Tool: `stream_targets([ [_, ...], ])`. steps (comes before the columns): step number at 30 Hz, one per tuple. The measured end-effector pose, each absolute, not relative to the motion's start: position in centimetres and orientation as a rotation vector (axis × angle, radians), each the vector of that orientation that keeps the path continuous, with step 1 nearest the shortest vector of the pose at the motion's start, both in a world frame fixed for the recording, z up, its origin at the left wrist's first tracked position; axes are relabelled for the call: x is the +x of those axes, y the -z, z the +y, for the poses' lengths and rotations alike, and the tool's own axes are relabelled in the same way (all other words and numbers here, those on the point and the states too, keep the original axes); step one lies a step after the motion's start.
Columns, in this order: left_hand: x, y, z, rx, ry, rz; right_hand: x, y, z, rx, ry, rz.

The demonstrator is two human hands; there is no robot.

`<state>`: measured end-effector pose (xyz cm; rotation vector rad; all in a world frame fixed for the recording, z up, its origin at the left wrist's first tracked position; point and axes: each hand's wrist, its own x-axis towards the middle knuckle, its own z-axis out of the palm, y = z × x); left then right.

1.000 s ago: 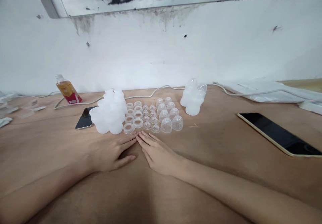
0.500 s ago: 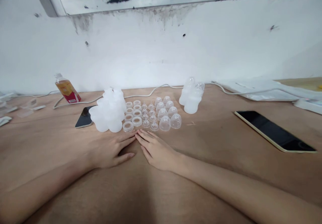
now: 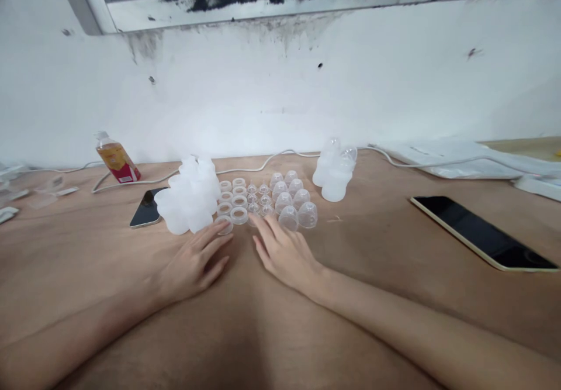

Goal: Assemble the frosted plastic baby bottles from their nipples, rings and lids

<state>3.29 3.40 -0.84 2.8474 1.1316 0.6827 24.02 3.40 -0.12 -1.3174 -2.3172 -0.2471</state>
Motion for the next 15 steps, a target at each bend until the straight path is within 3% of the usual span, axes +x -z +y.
stream_targets([
  [6, 3.4, 0.9, 3.5, 2.859, -0.638, 1.165, 25.1, 0.4, 5.6, -1.573, 0.110, -2.236],
  [15, 3.5, 0.5, 3.3, 2.814, -0.757, 1.106, 24.7, 0.1, 5.1, -1.342, -0.065, -2.270],
])
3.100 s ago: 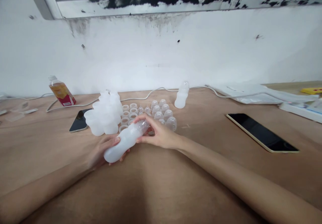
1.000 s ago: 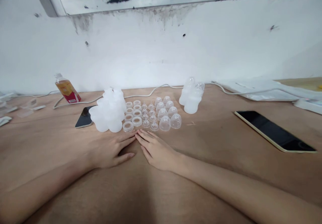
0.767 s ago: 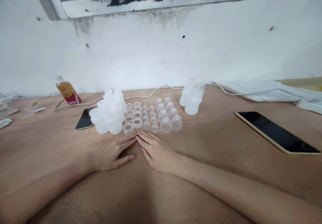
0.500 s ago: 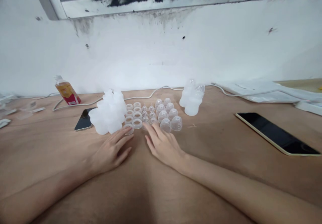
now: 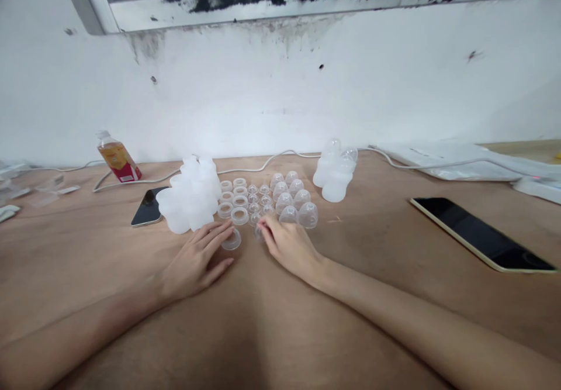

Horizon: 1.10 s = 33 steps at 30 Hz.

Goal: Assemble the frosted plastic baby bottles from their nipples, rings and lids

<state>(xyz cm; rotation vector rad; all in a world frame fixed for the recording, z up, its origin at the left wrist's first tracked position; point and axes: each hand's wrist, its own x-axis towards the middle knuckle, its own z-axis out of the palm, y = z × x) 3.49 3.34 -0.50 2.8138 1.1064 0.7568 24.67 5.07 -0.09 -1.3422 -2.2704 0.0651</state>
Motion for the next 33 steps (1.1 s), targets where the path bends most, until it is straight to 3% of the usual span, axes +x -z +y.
stream_targets([
  [7, 3.4, 1.1, 3.8, 2.653, -0.652, 1.150, 23.9, -0.1, 4.0, -1.209, -0.232, -2.531],
  [11, 3.4, 0.9, 3.8, 2.624, -0.675, 1.125, 24.1, -0.4, 3.9, -1.244, -0.135, -2.568],
  [26, 3.0, 0.5, 3.8, 2.299, -1.187, 1.032, 24.4, 0.3, 4.5, -1.118, -0.212, -2.295],
  [33, 3.2, 1.1, 4.4, 2.127, -0.939, 1.050, 24.3, -0.1, 4.9, -1.146, -0.485, -2.236],
])
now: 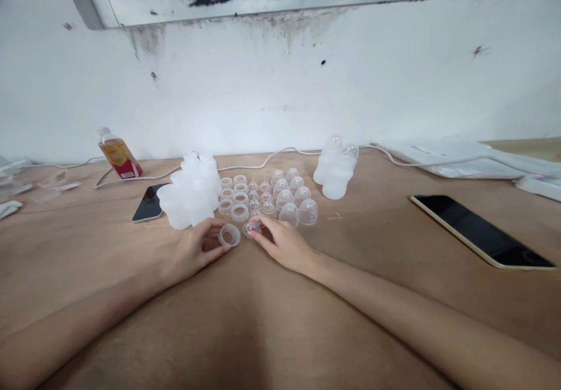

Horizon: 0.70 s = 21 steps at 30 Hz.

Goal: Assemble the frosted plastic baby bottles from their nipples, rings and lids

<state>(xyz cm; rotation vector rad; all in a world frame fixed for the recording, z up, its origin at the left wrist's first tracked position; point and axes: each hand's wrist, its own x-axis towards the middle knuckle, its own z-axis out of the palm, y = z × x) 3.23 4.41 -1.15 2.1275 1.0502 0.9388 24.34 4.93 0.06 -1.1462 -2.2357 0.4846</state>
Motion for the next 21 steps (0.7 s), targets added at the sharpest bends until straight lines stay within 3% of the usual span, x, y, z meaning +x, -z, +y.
stream_targets([
  [21, 3.45, 0.42, 3.79, 2.384, -0.744, 1.165, 24.78, 0.70, 5.76, -1.063, -0.565, -2.054],
])
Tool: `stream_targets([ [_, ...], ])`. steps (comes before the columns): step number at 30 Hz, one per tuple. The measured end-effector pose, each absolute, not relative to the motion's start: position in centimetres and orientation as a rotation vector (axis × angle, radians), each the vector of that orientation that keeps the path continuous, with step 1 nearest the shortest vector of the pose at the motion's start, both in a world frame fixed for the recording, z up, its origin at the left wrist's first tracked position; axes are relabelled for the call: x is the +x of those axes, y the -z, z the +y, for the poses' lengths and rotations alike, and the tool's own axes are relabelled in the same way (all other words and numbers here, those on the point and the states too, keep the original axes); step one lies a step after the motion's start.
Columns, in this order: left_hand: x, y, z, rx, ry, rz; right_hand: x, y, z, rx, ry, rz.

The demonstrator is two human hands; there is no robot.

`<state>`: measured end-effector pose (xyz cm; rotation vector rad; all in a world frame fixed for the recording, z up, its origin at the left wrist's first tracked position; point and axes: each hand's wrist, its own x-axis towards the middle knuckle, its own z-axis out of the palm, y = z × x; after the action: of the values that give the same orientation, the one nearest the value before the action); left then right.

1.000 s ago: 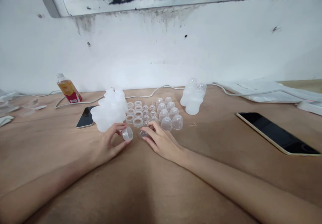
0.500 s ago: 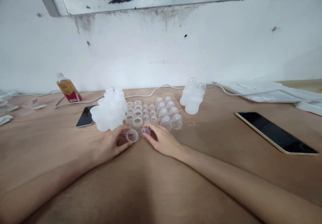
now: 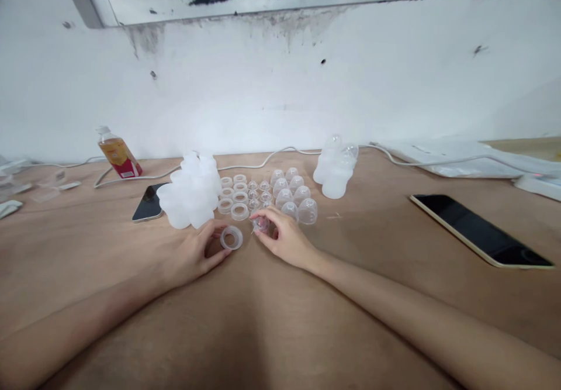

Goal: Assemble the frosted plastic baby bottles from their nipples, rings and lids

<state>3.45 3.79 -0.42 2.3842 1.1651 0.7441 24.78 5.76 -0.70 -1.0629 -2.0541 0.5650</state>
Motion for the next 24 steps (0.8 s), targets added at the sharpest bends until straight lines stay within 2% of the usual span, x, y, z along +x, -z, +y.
stream_targets([
  [10, 3.3, 0.7, 3.9, 2.327, -0.844, 1.197, 25.0, 0.9, 5.7, -1.011, -0.674, -1.952],
  [20, 3.4, 0.8, 3.8, 2.380, -0.920, 1.193, 24.4, 0.8, 4.8, -0.842, -0.215, -2.261],
  [24, 3.3, 0.8, 3.8, 2.451, -0.933, 1.169, 24.2, 0.7, 4.6, -0.795, -0.139, -2.383],
])
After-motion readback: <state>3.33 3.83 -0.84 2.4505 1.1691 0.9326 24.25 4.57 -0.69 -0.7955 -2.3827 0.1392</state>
